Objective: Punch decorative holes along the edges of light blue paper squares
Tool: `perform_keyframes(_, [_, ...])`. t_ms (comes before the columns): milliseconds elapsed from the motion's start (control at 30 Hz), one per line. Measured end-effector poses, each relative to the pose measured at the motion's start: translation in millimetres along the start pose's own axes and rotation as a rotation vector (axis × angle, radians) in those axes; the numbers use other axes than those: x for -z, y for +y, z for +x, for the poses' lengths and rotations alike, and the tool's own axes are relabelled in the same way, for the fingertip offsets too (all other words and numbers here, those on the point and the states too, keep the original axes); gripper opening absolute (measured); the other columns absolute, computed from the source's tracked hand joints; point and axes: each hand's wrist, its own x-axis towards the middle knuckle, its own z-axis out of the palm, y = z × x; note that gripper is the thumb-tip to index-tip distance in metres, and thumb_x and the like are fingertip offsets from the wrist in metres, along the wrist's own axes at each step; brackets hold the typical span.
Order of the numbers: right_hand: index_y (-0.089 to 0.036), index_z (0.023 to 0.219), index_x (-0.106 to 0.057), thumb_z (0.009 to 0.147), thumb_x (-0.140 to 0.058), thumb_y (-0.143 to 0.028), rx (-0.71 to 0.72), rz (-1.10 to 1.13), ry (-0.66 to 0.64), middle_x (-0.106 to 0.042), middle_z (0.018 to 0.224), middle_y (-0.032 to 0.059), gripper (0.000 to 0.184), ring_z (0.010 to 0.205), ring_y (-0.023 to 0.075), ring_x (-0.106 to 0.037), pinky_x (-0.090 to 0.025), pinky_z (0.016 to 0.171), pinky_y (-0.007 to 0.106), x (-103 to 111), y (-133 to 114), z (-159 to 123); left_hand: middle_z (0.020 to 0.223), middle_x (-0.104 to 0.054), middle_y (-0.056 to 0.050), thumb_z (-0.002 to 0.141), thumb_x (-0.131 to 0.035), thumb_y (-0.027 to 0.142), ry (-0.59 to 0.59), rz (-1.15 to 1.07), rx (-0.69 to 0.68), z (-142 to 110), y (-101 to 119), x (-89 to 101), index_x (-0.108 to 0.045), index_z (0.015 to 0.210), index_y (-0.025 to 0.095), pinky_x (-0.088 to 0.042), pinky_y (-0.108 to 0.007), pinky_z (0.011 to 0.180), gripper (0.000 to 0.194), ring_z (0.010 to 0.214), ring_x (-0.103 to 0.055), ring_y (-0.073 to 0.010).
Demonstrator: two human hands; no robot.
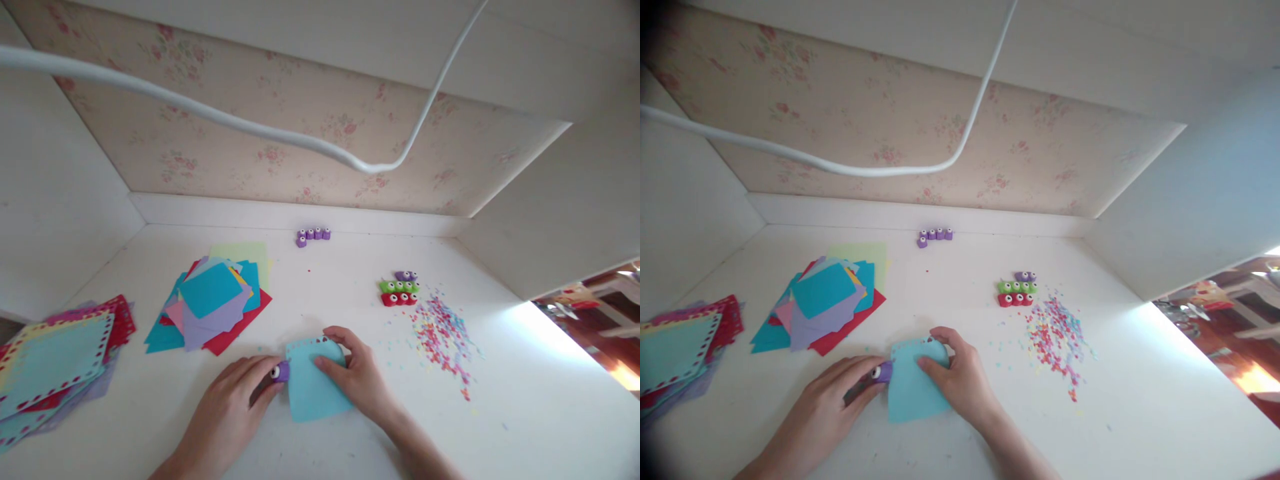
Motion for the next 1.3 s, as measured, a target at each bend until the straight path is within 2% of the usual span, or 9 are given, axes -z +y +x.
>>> perform_keyframes(133, [-0.026, 0.118, -0.058, 0.081, -0.071, -0.034, 0.023, -0.07, 0.009, -0.067, 0.106, 0.001, 0.04, 0.059, 0.01, -0.058, -0.046, 0.047, 0.021, 0.2, -6.0, -2.0, 0.111, -0.07, -0.003, 0.096, -0.056, 0.035, 0.022, 0.034, -0.038, 0.2, 1.4, -0.1, -0.059, 0.12, 0.028, -0.058, -0.035, 0.087, 0.025, 0.099, -0.067, -0.0212])
perform_keyframes(233, [-0.027, 0.118, -0.058, 0.083, -0.069, -0.034, 0.06, -0.114, 0.005, -0.068, 0.106, 0.001, 0.037, 0.061, 0.0114, -0.061, -0.049, 0.051, 0.023, 0.2, -9.5, -4.5, 0.113, -0.07, -0.003, 0.096, -0.056, 0.036, 0.019, 0.068, -0.053, -0.3, 3.5, -1.0, -0.059, 0.123, 0.028, -0.057, -0.036, 0.089, 0.028, 0.101, -0.067, -0.0217])
perform_keyframes(333, [-0.027, 0.117, -0.058, 0.084, -0.069, -0.031, 0.141, -0.209, -0.001, -0.068, 0.106, 0.0015, 0.035, 0.078, 0.0166, -0.066, -0.056, 0.067, 0.029, -0.9, -12.8, -7.5, 0.113, -0.07, -0.003, 0.096, -0.057, 0.037, 0.003, 0.065, -0.039, 0.1, 6.0, -1.3, -0.059, 0.123, 0.028, -0.057, -0.035, 0.09, 0.029, 0.102, -0.066, -0.0213])
perform_keyframes(433, [-0.026, 0.12, -0.058, 0.085, -0.068, -0.028, 0.266, -0.33, -0.017, -0.067, 0.113, 0.0042, 0.037, 0.099, 0.0209, -0.065, -0.056, 0.086, 0.035, -1.0, -16.0, -10.0, 0.11, -0.07, -0.002, 0.096, -0.056, 0.039, 0.0, 0.048, -0.024, 0.6, 7.6, -0.2, -0.06, 0.12, 0.027, -0.057, -0.034, 0.088, 0.027, 0.1, -0.067, -0.0206])
perform_keyframes(533, [-0.024, 0.129, -0.053, 0.087, -0.067, -0.028, 0.409, -0.467, -0.018, -0.057, 0.134, 0.0099, 0.045, 0.119, 0.0248, -0.057, -0.05, 0.1, 0.04, 2.4, -18.2, -12.0, 0.11, -0.07, -0.002, 0.095, -0.057, 0.043, 0.01, 0.063, -0.02, -0.1, 7.8, 1.6, -0.06, 0.118, 0.026, -0.058, -0.035, 0.086, 0.029, 0.1, -0.067, -0.0215])
perform_keyframes(600, [-0.025, 0.137, -0.05, 0.088, -0.065, -0.029, 0.503, -0.593, -0.014, -0.043, 0.148, 0.012, 0.051, 0.134, 0.0299, -0.043, -0.044, 0.106, 0.048, 6.4, -18.7, -13.4, 0.111, -0.07, -0.003, 0.094, -0.058, 0.044, 0.019, 0.09, -0.01, -1.2, 7.7, 3.0, -0.06, 0.119, 0.026, -0.058, -0.037, 0.087, 0.031, 0.101, -0.067, -0.0226])
perform_keyframes(700, [-0.028, 0.141, -0.047, 0.09, -0.063, -0.033, 0.596, -0.766, -0.087, -0.034, 0.156, 0.0092, 0.053, 0.142, 0.0334, -0.03, -0.034, 0.112, 0.059, 11.5, -18.7, -15.3, 0.111, -0.07, -0.003, 0.095, -0.057, 0.042, 0.02, 0.116, -0.003, -2.6, 8.4, 5.2, -0.061, 0.118, 0.026, -0.058, -0.037, 0.086, 0.029, 0.1, -0.067, -0.0228])
perform_keyframes(867, [-0.029, 0.141, -0.047, 0.094, -0.057, -0.039, 0.581, -0.863, -0.256, -0.047, 0.148, 0.0053, 0.049, 0.138, 0.0271, -0.042, -0.026, 0.117, 0.06, 12.1, -20.8, -16.1, 0.106, -0.071, -0.002, 0.096, -0.055, 0.036, 0.014, 0.1, -0.024, -2.3, 10.0, 6.0, -0.063, 0.115, 0.027, -0.058, -0.034, 0.084, 0.022, 0.095, -0.068, -0.0204])
perform_keyframes(1300, [-0.026, 0.14, -0.05, 0.096, -0.054, -0.041, 0.552, -0.86, -0.323, -0.049, 0.147, 0.0054, 0.046, 0.138, 0.0249, -0.042, -0.022, 0.119, 0.059, 12.2, -22.7, -13.6, 0.103, -0.07, -0.001, 0.097, -0.055, 0.035, -0.007, 0.059, -0.004, -0.5, 9.5, 6.2, -0.063, 0.114, 0.028, -0.058, -0.034, 0.081, 0.02, 0.092, -0.068, -0.0199])
